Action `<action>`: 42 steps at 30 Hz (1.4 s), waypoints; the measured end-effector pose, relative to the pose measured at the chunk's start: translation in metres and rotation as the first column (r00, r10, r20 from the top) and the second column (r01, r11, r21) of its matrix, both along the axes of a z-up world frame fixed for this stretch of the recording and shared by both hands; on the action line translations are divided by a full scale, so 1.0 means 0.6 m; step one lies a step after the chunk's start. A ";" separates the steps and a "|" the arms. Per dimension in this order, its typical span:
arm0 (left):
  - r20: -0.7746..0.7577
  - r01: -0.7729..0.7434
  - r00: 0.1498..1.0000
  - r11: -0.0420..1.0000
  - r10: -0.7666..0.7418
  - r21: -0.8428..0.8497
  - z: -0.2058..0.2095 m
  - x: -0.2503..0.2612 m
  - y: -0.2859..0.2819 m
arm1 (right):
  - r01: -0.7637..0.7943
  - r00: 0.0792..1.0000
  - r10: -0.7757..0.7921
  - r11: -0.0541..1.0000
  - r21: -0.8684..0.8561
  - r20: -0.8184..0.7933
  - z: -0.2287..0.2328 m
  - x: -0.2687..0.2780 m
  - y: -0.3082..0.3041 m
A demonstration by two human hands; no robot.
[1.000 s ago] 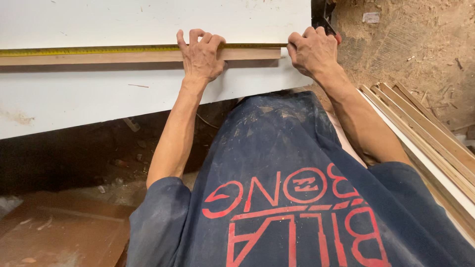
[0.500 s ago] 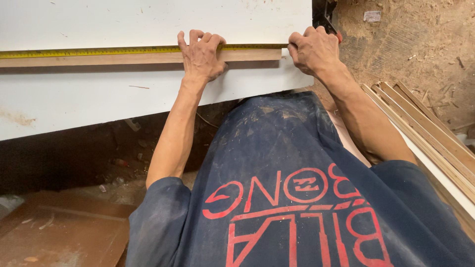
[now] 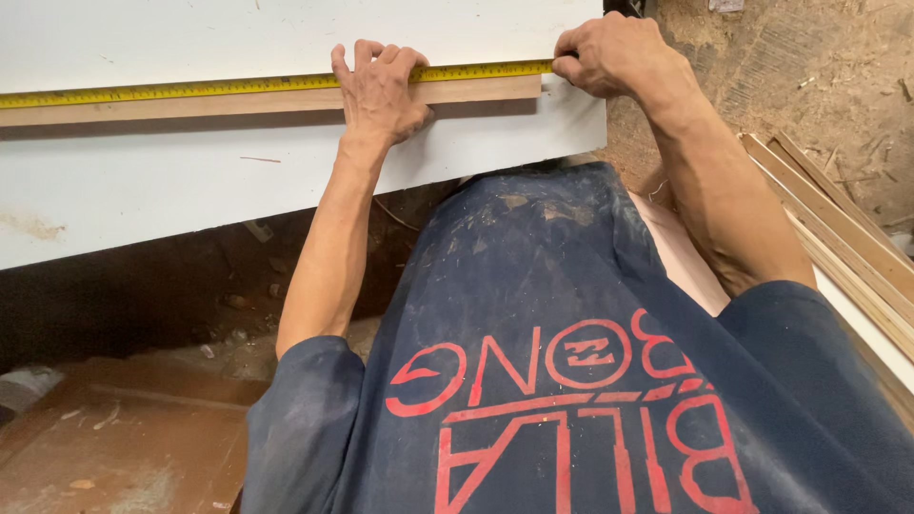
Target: The person measures and marks wooden planks with a tape measure, pencil, and square, then cuts them with a circular saw. The person stacks the cut pieces on a nearby surface.
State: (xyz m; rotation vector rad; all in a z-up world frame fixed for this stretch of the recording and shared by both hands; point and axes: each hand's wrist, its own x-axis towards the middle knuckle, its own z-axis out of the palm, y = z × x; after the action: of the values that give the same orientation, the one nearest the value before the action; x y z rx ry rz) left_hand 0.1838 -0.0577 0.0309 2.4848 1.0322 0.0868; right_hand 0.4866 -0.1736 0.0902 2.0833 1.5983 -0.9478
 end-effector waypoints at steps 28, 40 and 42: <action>0.000 -0.039 0.999 0.997 0.039 -0.064 0.013 0.003 -0.001 | 0.032 0.999 -0.032 0.999 -0.006 -0.007 0.006 -0.003 -0.002; -0.047 -0.087 0.995 0.995 0.085 -0.052 0.012 0.005 -0.006 | 0.035 0.999 -0.037 0.996 -0.076 -0.015 0.030 -0.008 0.016; -0.036 -0.092 0.995 0.995 0.090 -0.043 -0.001 -0.001 -0.010 | 0.025 0.999 -0.027 0.999 -0.028 -0.048 0.029 -0.011 0.017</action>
State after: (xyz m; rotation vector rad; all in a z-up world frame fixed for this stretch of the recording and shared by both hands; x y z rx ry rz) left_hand 0.1834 -0.0634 0.0300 2.4068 1.1493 0.0498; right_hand 0.4799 -0.1631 0.1074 2.0829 1.5766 -1.0300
